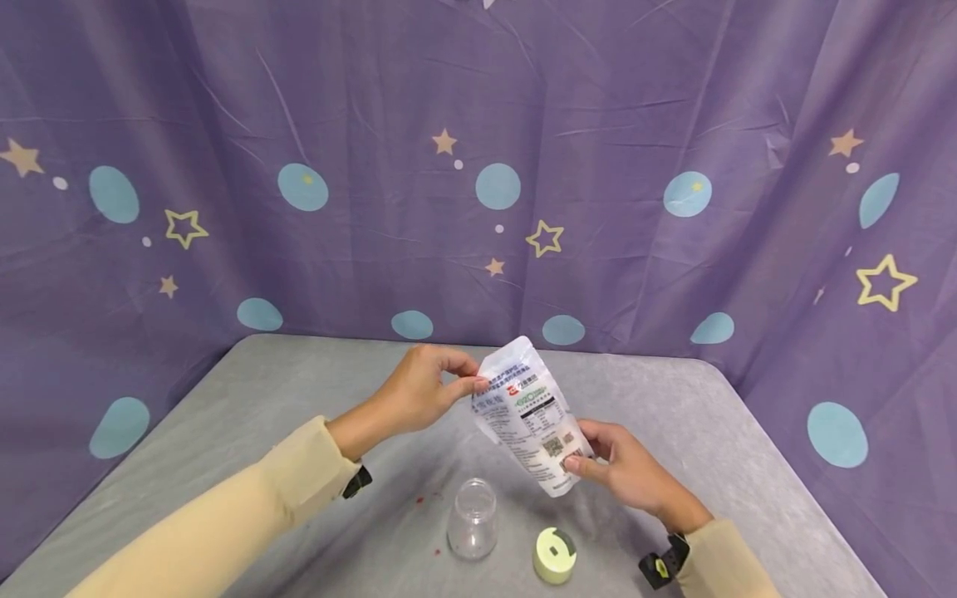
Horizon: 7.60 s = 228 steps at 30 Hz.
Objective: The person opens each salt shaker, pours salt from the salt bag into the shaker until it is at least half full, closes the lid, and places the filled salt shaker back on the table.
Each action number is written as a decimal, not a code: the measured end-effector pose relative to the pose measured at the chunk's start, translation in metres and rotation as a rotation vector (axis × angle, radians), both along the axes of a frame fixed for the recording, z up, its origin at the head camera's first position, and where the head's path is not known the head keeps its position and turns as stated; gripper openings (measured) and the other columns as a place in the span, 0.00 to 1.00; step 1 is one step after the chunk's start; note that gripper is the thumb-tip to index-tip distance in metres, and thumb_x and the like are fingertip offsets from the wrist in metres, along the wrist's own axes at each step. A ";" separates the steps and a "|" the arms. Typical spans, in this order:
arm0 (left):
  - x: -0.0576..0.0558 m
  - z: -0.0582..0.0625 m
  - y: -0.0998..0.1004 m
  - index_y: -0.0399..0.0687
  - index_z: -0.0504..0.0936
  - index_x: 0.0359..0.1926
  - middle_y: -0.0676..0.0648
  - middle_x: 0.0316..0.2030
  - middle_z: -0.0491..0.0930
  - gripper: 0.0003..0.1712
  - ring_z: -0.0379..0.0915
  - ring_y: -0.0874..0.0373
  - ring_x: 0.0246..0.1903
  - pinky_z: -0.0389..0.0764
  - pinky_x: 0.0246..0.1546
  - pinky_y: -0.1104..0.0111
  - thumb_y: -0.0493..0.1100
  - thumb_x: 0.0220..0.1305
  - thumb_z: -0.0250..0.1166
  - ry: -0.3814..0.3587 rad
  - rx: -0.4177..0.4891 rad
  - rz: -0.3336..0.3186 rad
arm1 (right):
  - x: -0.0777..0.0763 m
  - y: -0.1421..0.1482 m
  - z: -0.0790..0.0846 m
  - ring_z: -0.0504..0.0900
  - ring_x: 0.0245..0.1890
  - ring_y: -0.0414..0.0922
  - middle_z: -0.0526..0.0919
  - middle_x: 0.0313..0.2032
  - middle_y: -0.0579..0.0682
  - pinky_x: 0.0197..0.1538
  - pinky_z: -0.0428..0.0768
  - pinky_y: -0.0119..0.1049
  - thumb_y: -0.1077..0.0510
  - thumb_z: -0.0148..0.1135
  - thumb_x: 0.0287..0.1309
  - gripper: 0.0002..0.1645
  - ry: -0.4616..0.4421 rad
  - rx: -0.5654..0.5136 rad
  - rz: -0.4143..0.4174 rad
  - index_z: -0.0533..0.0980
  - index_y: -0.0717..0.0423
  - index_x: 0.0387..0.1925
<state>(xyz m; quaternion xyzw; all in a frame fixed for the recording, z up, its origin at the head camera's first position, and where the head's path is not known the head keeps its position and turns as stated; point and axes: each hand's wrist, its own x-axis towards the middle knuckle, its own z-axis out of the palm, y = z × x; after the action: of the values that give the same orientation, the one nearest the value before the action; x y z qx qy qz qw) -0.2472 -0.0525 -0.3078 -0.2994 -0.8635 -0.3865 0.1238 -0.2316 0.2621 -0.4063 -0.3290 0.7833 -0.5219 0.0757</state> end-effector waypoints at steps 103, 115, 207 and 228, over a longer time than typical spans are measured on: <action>0.030 -0.053 -0.032 0.47 0.89 0.22 0.55 0.25 0.88 0.09 0.71 0.69 0.25 0.67 0.24 0.74 0.41 0.57 0.79 -0.319 0.141 -0.196 | 0.036 0.019 0.046 0.88 0.39 0.45 0.87 0.47 0.55 0.37 0.86 0.40 0.78 0.51 0.68 0.19 0.071 -0.072 0.112 0.78 0.66 0.55; 0.025 -0.058 -0.036 0.46 0.90 0.25 0.52 0.28 0.89 0.06 0.87 0.60 0.35 0.83 0.35 0.70 0.38 0.56 0.79 -0.385 0.180 -0.278 | 0.036 0.016 0.053 0.89 0.38 0.45 0.87 0.46 0.55 0.36 0.86 0.40 0.77 0.51 0.69 0.18 0.087 -0.057 0.113 0.79 0.64 0.54; 0.028 -0.070 -0.040 0.46 0.92 0.38 0.50 0.33 0.90 0.05 0.85 0.59 0.30 0.80 0.17 0.68 0.37 0.59 0.77 -0.411 0.155 -0.301 | 0.042 -0.010 0.077 0.84 0.32 0.39 0.86 0.36 0.41 0.34 0.82 0.34 0.73 0.60 0.67 0.17 0.371 0.090 -0.029 0.81 0.48 0.46; 0.025 -0.070 -0.043 0.46 0.92 0.39 0.49 0.35 0.90 0.06 0.85 0.63 0.39 0.81 0.36 0.70 0.38 0.59 0.77 -0.360 0.144 -0.327 | 0.045 -0.013 0.085 0.82 0.35 0.38 0.85 0.38 0.41 0.39 0.79 0.32 0.76 0.59 0.65 0.20 0.469 0.095 0.008 0.80 0.50 0.47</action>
<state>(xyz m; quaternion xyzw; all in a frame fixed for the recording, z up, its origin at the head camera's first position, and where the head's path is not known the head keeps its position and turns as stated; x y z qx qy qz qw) -0.2222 -0.0957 -0.3776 -0.3518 -0.7821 -0.5088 -0.0751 -0.1870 0.2495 -0.3216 -0.4405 0.8017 -0.3935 -0.0911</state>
